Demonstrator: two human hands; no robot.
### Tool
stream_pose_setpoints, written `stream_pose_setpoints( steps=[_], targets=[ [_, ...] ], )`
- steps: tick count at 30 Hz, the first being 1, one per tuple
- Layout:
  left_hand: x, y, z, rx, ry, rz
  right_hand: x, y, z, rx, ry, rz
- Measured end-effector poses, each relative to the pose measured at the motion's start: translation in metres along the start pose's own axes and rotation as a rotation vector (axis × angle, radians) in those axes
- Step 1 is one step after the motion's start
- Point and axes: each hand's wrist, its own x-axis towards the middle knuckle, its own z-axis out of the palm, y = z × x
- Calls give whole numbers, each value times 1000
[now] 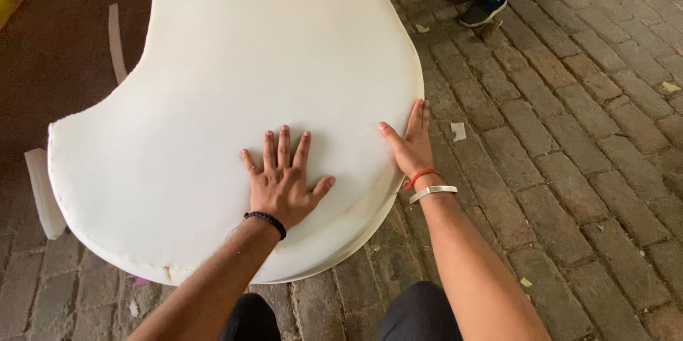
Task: The person presses and smooths a seam on a large white foam piece, then lifts and repositions it to align with another foam section. The person sits on the floor to continue pressing the seam along the edge.
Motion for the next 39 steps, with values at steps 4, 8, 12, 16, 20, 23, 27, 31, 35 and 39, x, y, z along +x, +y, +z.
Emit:
stream_pose_setpoints(
  steps=[4,8,12,16,20,23,27,31,35,39],
  targets=[
    [2,-5,2,-1,-10,13,-1,11,-5,21,26,11],
    [36,-1,-5,-26,-19,50,3,21,-1,105,22,-45],
    [112,26,-15,-97,-8,21,19,32,-4,149,3,-111],
    [149,35,-10,-134,27,20,68,35,-22,296,-67,133],
    [155,32,-1,-134,53,40,140,28,-29,331,-114,95],
    [157,30,2,-124,64,43,167,32,-25,331,-126,65],
    [159,30,2,-116,49,36,178,41,-21,206,-144,28],
    [158,29,0,-104,14,15,186,43,-23,-72,-214,6],
    [157,29,-4,-100,20,23,185,52,-27,597,-244,66],
    [159,30,-5,-99,31,19,189,63,-21,813,-163,64]
  ],
)
